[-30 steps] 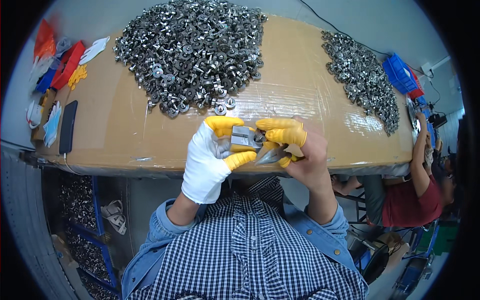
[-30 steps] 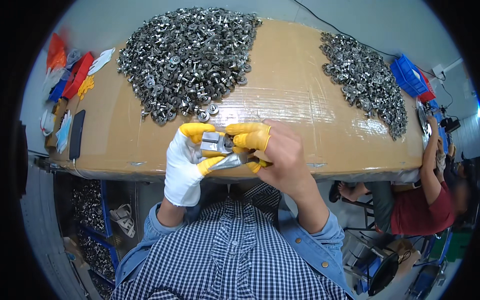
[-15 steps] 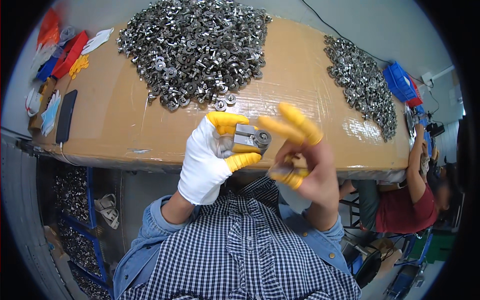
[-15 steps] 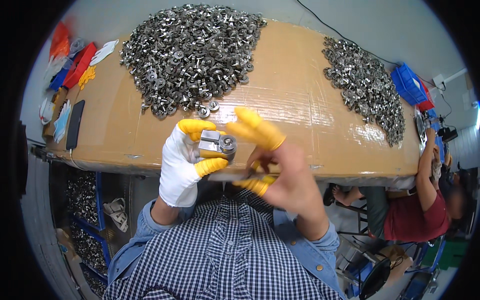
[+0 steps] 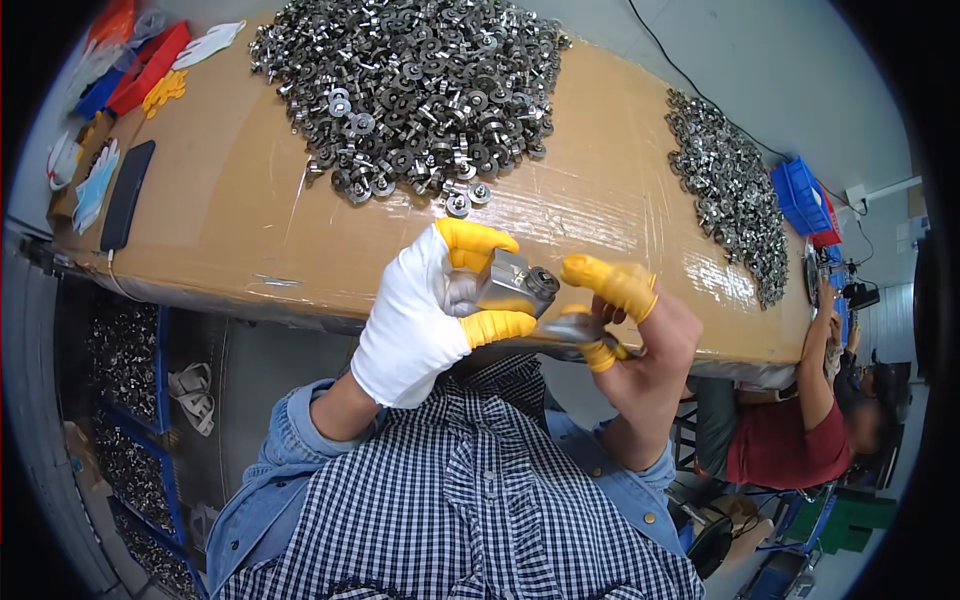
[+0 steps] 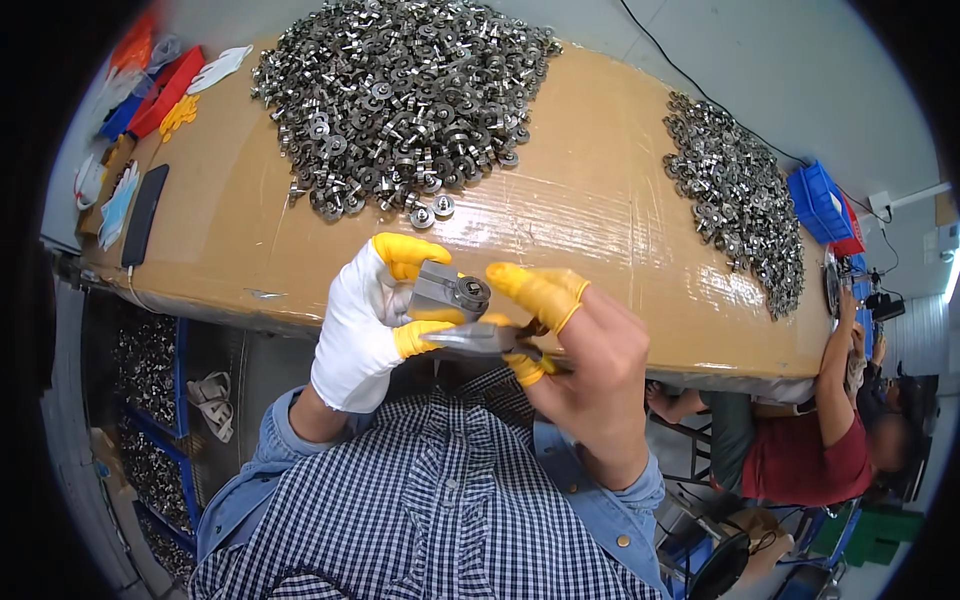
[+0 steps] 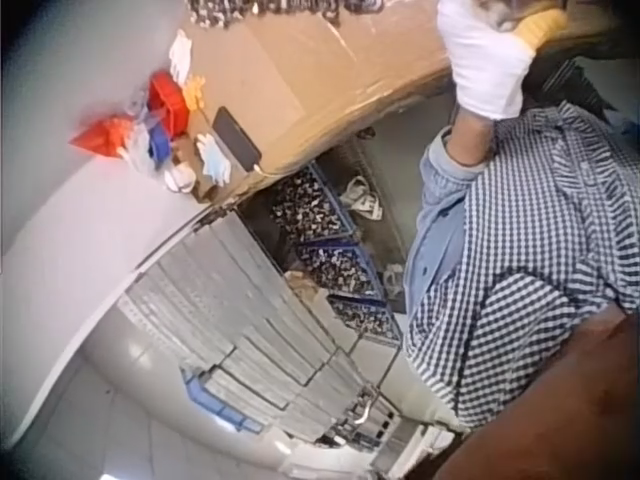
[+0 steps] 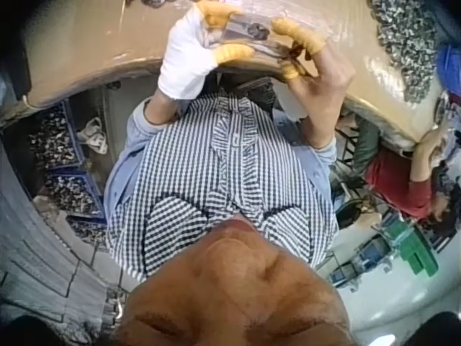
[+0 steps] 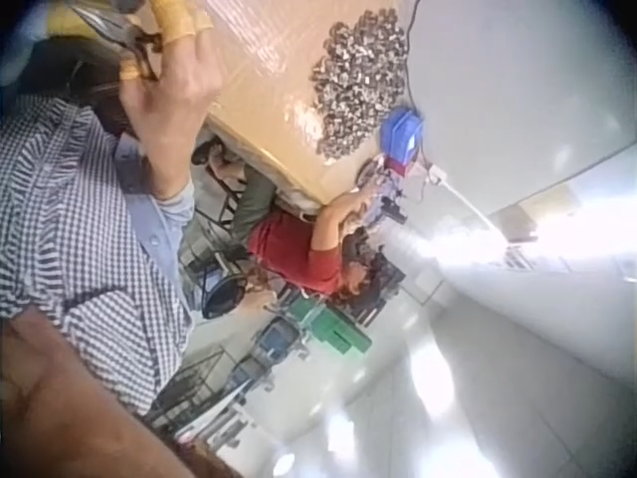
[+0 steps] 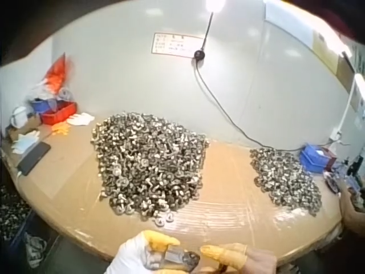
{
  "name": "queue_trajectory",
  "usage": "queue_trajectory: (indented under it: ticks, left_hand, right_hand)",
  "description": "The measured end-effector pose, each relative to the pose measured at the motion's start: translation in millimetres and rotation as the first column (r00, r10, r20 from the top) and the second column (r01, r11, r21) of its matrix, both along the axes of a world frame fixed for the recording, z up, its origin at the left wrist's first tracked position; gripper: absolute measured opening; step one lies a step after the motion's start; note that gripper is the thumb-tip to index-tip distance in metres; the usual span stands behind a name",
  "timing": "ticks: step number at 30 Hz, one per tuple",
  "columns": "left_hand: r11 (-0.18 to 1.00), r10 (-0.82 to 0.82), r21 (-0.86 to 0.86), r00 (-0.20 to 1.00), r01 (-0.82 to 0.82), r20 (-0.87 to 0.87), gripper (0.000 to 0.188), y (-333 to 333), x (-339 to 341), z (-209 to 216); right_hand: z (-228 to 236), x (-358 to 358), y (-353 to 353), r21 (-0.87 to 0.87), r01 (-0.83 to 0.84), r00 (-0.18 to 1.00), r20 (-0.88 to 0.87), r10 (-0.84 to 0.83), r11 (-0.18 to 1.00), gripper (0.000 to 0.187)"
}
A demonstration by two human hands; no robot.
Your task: Assembling small metallic parts using pliers at a factory workstation.
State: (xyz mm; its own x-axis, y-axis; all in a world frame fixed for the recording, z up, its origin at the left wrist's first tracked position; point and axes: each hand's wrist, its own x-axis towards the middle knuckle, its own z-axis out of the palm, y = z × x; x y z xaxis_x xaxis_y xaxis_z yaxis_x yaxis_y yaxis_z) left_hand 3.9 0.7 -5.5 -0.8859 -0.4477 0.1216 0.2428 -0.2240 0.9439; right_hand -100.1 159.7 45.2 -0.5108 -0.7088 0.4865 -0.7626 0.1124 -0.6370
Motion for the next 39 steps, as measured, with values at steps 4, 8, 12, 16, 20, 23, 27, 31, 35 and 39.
queue_trajectory:
  ticks: [4, 8, 12, 16, 20, 23, 27, 31, 35, 39]
  left_hand:
    - [0.999, -0.031, 0.009, 0.999, 0.031, 0.007, 0.053, -1.2, 2.3, 2.9]
    - [0.993, -0.116, 0.025, 0.989, 0.114, 0.089, 0.052, -2.5, 6.1, 6.3]
    - [0.992, -0.126, 0.007, 0.979, 0.127, 0.157, 0.051, -4.8, 8.7, 11.2]
    - [0.995, -0.094, -0.012, 0.990, 0.096, 0.109, 0.051, -5.4, 5.9, 2.3]
    - [0.995, -0.096, 0.042, 0.993, 0.094, 0.065, 0.051, -10.9, 6.6, 4.2]
    - [0.949, -0.204, 0.271, 0.970, 0.163, 0.131, 0.051, -20.0, 13.1, 12.4]
    - [0.979, -0.185, 0.114, 0.974, 0.170, 0.130, 0.050, -21.9, 15.5, 8.9]
    - [0.986, -0.167, 0.038, 0.974, 0.163, 0.152, 0.048, -21.0, 14.0, 10.9]
    - [0.983, -0.184, 0.020, 0.965, 0.183, 0.189, 0.046, -22.3, 13.8, 13.3]
    - [0.961, -0.276, 0.034, 0.934, 0.275, 0.226, 0.044, -33.1, 16.7, 13.9]
  right_hand:
    - [-1.2, -16.4, -9.6, -0.043, -0.011, 0.992, 0.127, 0.016, 0.999, 0.026]
    - [-24.7, -36.3, -16.7, -0.144, -0.269, 0.913, 0.278, 0.300, 0.952, 0.024]
    - [-38.5, -38.0, -17.7, -0.142, -0.273, 0.876, 0.372, 0.307, 0.952, 0.025]
    - [-36.2, -28.7, -21.2, -0.143, -0.181, 0.872, 0.435, 0.226, 0.973, 0.025]
    - [-19.2, -26.6, -18.2, -0.041, -0.055, 0.917, 0.393, 0.067, 0.998, 0.026]
    - [-5.2, -30.6, -6.1, 0.279, 0.086, 0.985, 0.123, -0.124, 0.956, 0.026]
    - [-3.4, -31.3, -5.9, 0.337, 0.155, 0.935, -0.355, -0.027, 0.929, 0.029]
    - [-3.4, -39.0, -10.9, 0.302, 0.160, 0.825, -0.564, 0.041, 0.940, 0.027]
    - [-4.5, -36.8, -11.7, 0.278, 0.126, 0.777, -0.624, 0.079, 0.952, 0.025]
    - [-6.8, -26.1, -10.9, 0.342, 0.112, 0.781, -0.611, 0.130, 0.933, 0.024]
